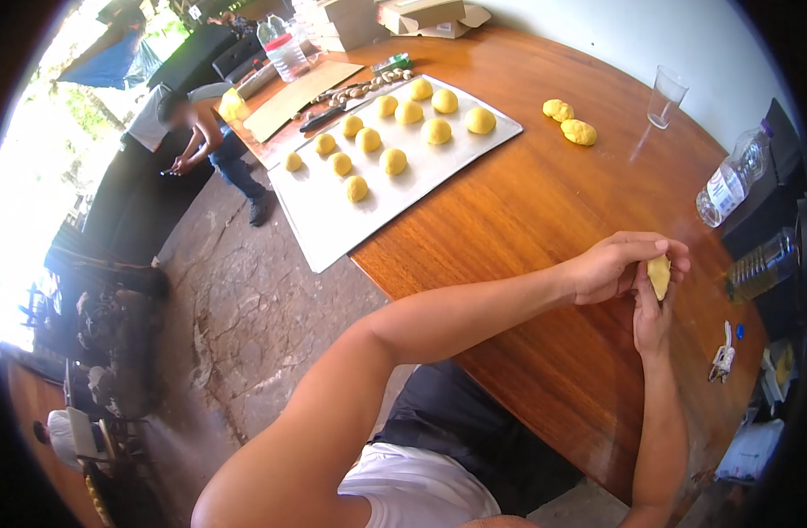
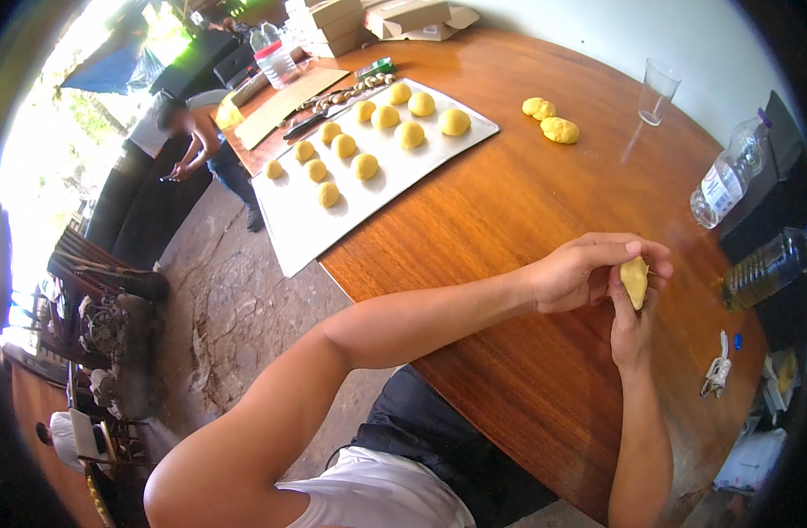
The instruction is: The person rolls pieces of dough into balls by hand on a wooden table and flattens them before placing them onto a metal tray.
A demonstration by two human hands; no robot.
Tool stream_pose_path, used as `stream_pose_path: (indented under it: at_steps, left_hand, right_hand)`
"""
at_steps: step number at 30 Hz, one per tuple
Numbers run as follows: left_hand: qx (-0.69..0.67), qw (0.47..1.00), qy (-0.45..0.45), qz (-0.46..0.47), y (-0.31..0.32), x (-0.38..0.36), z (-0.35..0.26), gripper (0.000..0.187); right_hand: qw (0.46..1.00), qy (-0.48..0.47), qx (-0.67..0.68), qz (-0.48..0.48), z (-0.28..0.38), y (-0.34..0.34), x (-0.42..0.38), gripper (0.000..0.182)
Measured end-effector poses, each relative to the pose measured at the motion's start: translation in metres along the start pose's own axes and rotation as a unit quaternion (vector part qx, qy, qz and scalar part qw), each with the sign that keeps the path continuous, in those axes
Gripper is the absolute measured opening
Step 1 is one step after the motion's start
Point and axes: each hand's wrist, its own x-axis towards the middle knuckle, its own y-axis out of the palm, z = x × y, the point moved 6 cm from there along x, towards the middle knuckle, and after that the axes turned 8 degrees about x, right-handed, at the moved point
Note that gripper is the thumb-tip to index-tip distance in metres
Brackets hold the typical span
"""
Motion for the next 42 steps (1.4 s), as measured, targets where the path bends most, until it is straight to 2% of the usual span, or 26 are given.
stream_pose_path:
  at_steps: [2,4,6,11,14,18,21,23,27,29,30,32,36,39,40,41,42]
  left_hand:
    - [-0.006,1.0,-0.015,0.007,-0.001,0.0,0.002,0.035]
    - [0.078,0.997,-0.015,0.003,-0.007,0.002,0.006,0.033]
    - [0.084,0.996,-0.002,-0.003,-0.009,0.003,0.009,0.034]
    - [0.087,0.995,0.013,-0.036,-0.011,0.001,0.006,0.036]
    - [0.038,0.997,0.001,-0.063,-0.015,0.001,0.006,0.038]
    - [-0.008,0.997,-0.004,-0.082,-0.018,0.001,0.002,0.035]
    - [-0.031,0.993,-0.013,-0.114,-0.022,-0.001,-0.003,0.032]
    - [-0.031,0.992,-0.021,-0.122,-0.028,0.0,0.001,0.029]
    - [0.016,0.988,-0.045,-0.149,-0.027,-0.007,-0.003,0.026]
    - [0.039,0.96,-0.11,-0.254,-0.03,-0.014,0.0,0.026]
    - [0.039,0.96,-0.11,-0.255,-0.028,-0.014,-0.001,0.026]
    - [0.122,0.959,-0.072,-0.246,-0.022,-0.015,-0.008,0.024]
    - [0.106,0.97,-0.015,-0.216,-0.022,-0.008,-0.004,0.021]
    - [0.061,0.974,0.015,-0.22,-0.024,-0.008,-0.006,0.026]
    - [0.092,0.979,0.041,-0.18,-0.018,-0.007,-0.01,0.035]
    - [0.124,0.98,0.067,-0.139,-0.012,-0.006,-0.014,0.046]
    - [0.123,0.98,0.066,-0.14,-0.01,-0.004,-0.01,0.046]
  right_hand:
    - [0.999,-0.046,0.006,-0.018,-0.009,-0.009,-0.002,0.036]
    - [0.998,-0.059,0.004,-0.031,-0.002,0.001,-0.002,0.03]
    - [0.996,-0.073,0.001,-0.044,0.003,0.002,-0.002,0.024]
    - [0.998,-0.046,-0.037,0.016,0.005,0.004,0.002,0.026]
    - [1.0,-0.012,-0.015,0.022,0.01,0.012,0.003,0.027]
    - [0.999,-0.025,-0.015,0.035,0.029,0.033,0.003,0.029]
    - [0.996,-0.065,0.023,0.058,0.033,0.034,0.002,0.039]
    - [0.992,0.009,0.024,0.124,0.023,0.026,0.005,0.048]
    - [0.992,0.005,-0.003,0.128,0.037,0.043,0.002,0.05]
    - [0.993,0.003,0.0,0.119,0.038,0.048,0.001,0.051]
    - [0.994,-0.001,0.003,0.112,0.039,0.049,0.001,0.052]
    - [0.992,-0.004,-0.008,0.123,0.035,0.046,0.001,0.052]
    - [0.99,-0.03,-0.048,0.129,0.033,0.038,0.003,0.051]
    - [0.991,-0.028,-0.077,0.106,0.03,0.031,0.002,0.054]
    - [0.991,-0.026,-0.077,0.105,0.028,0.032,0.001,0.054]
    - [0.996,-0.03,0.062,0.061,0.029,0.03,0.001,0.056]
    - [0.979,-0.033,0.2,0.015,0.029,0.028,0.0,0.058]
